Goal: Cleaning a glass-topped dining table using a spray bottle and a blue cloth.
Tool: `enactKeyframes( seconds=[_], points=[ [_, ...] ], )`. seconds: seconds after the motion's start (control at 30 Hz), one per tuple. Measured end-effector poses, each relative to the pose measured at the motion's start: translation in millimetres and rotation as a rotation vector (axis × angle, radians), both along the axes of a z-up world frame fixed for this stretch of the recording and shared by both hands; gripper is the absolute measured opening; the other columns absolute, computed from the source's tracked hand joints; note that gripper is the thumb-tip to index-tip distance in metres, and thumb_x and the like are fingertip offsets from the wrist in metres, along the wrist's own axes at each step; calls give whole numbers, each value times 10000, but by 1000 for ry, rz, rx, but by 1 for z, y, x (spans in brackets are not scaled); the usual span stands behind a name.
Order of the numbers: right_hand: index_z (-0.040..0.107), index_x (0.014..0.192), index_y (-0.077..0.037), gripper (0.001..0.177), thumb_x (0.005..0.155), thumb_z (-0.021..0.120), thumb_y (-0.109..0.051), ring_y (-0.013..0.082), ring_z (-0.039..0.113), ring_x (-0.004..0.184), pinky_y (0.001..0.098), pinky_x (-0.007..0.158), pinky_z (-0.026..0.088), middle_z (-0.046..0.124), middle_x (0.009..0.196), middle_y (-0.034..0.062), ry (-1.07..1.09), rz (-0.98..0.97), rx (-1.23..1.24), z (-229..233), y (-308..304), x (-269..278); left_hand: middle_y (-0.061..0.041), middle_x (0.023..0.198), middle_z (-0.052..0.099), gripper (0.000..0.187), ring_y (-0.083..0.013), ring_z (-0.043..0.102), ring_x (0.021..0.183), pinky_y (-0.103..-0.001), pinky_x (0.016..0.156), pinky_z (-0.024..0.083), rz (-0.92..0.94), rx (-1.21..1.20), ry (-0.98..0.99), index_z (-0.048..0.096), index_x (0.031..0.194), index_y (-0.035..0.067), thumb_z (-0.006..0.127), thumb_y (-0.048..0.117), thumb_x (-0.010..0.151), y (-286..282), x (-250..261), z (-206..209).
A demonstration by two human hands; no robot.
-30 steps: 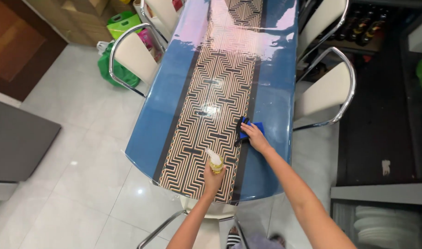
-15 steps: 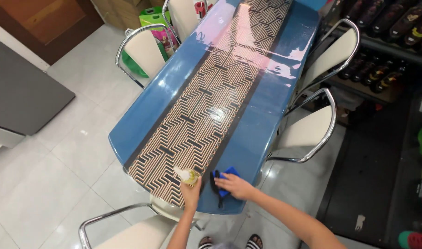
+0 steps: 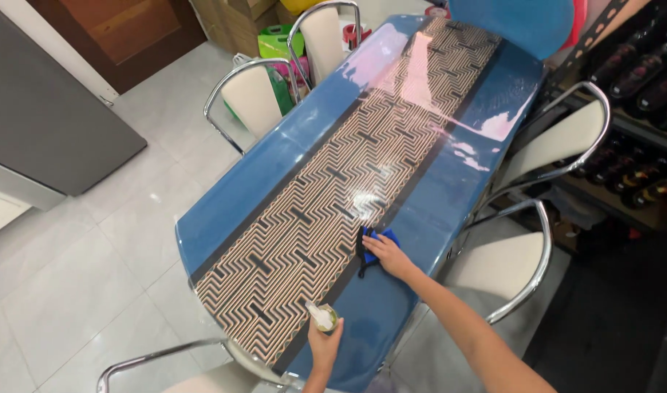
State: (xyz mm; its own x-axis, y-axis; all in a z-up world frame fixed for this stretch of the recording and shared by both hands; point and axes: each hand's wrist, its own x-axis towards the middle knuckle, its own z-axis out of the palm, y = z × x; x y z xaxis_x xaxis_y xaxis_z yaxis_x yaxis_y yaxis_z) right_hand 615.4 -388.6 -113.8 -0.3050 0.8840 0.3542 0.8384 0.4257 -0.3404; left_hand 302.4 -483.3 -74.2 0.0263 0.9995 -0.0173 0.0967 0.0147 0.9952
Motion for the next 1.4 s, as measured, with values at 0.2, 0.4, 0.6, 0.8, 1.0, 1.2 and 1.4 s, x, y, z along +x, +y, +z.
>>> enactKeyframes(
  seconds=[0.2,0.4,0.6,0.8,1.0,1.2,1.4],
  points=[
    [607,1386,-41,608,788,618,73,316,565,1274,399,1086,432,615,1386,144,666,-233,-333,-22,26,22,-110,1024,694,473,-186,672,939,-311,856,547,-71,-70,23,620,1216,-11,825,56,796,20,65,-2],
    [634,1335,-38,402,935,655,-76,142,592,947,296,882,500,729,1044,64,895,-485,-332,-20,65,126,-89,1087,670,494,-185,665,998,-314,890,538,-115,-72,14,592,1250,0,815,88,818,45,119,3],
    [625,1369,-29,408,961,628,-50,309,659,1082,377,940,488,697,1225,206,685,-729,-65,-44,97,299,-120,1101,689,529,-216,671,985,-339,896,527,37,-70,87,571,1266,2,832,147,830,46,145,-11],
    [639,1309,0,458,856,612,66,422,595,1247,452,1104,427,659,1335,220,308,-698,80,-100,113,357,-141,1122,719,637,-241,705,988,-364,895,535,318,-59,207,551,1312,0,852,202,788,36,168,-31],
    [611,1343,18,657,698,571,134,437,486,1304,475,1178,325,592,1462,192,318,-430,35,-57,97,250,-161,1142,711,641,-277,700,1011,-378,920,522,630,10,233,549,1321,-14,845,222,803,32,219,-35],
    [645,1322,-34,617,724,566,94,386,582,1254,452,1124,378,638,1384,164,502,-85,67,-75,106,149,-160,1133,706,660,-279,700,1014,-378,910,523,688,-38,269,521,1326,-15,854,233,814,34,257,-47],
    [716,1132,25,236,934,664,-94,186,622,798,348,765,503,716,923,96,1282,-245,-728,-90,177,205,-134,1094,719,648,-262,706,976,-366,883,532,598,-33,223,520,1336,5,833,220,811,26,274,-9]
  ],
)
